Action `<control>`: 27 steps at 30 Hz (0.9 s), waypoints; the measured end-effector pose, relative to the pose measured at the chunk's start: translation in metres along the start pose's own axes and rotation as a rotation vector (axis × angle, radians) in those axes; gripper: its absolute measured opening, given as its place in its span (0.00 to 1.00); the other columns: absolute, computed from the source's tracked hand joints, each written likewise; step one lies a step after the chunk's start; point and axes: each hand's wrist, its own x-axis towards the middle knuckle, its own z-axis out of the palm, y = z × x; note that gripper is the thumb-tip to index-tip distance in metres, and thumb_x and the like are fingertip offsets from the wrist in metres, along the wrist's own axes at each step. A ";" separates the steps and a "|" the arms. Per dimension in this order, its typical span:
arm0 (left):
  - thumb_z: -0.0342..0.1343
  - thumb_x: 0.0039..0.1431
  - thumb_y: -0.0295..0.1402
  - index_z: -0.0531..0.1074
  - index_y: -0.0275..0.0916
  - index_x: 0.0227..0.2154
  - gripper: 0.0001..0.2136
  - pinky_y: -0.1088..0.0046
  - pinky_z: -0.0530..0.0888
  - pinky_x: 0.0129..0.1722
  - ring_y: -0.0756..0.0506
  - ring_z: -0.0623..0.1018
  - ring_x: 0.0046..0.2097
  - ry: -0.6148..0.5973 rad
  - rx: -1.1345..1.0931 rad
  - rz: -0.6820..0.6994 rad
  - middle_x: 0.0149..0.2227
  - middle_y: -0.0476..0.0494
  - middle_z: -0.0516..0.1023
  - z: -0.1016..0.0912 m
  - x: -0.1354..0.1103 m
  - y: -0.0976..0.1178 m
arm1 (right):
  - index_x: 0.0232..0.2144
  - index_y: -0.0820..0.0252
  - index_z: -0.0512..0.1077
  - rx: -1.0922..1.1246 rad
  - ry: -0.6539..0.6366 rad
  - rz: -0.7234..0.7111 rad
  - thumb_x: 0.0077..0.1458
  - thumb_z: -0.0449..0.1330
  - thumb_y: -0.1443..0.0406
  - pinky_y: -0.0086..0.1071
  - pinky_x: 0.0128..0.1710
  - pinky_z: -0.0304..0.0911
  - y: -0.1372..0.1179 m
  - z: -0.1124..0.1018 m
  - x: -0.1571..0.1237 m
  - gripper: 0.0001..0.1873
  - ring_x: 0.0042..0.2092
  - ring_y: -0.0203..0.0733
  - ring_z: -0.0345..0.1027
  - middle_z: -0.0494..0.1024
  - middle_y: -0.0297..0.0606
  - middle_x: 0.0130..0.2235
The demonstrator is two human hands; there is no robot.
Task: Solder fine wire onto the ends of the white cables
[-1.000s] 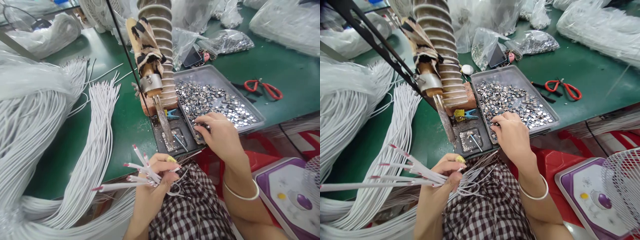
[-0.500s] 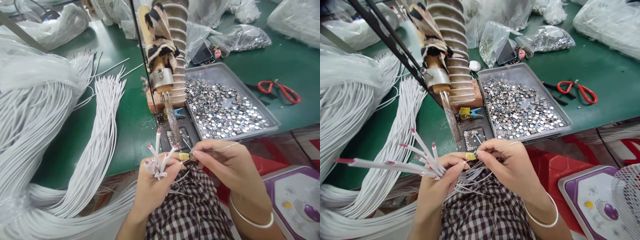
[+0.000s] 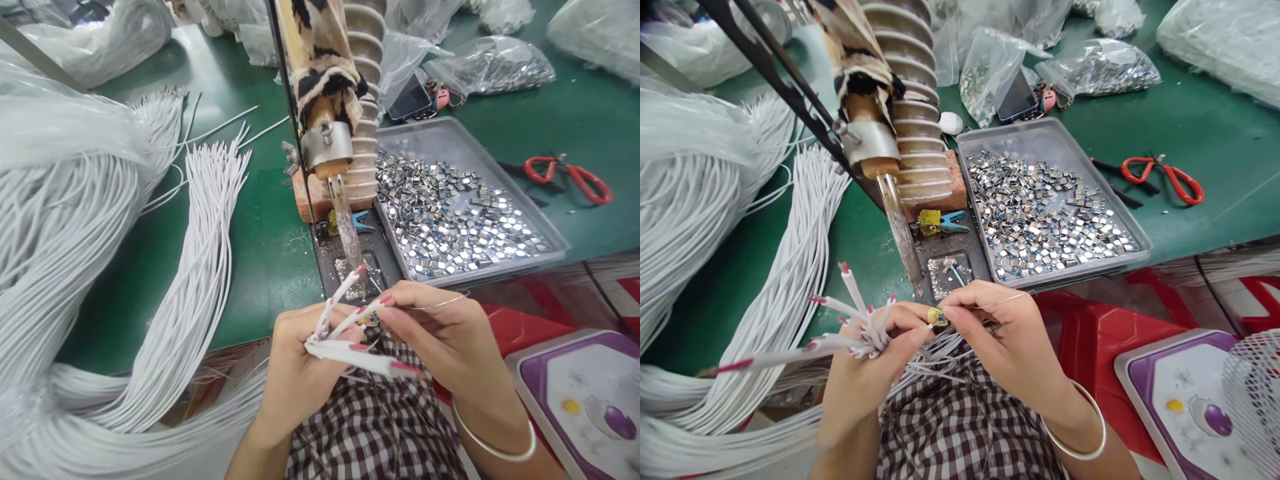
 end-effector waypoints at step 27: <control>0.55 0.49 0.22 0.65 0.38 0.16 0.11 0.76 0.54 0.18 0.55 0.58 0.20 0.111 -0.091 -0.129 0.21 0.51 0.71 -0.001 0.020 0.022 | 0.40 0.51 0.79 -0.340 0.307 -0.425 0.50 0.66 0.78 0.37 0.41 0.79 -0.008 0.003 -0.002 0.19 0.37 0.40 0.78 0.82 0.35 0.43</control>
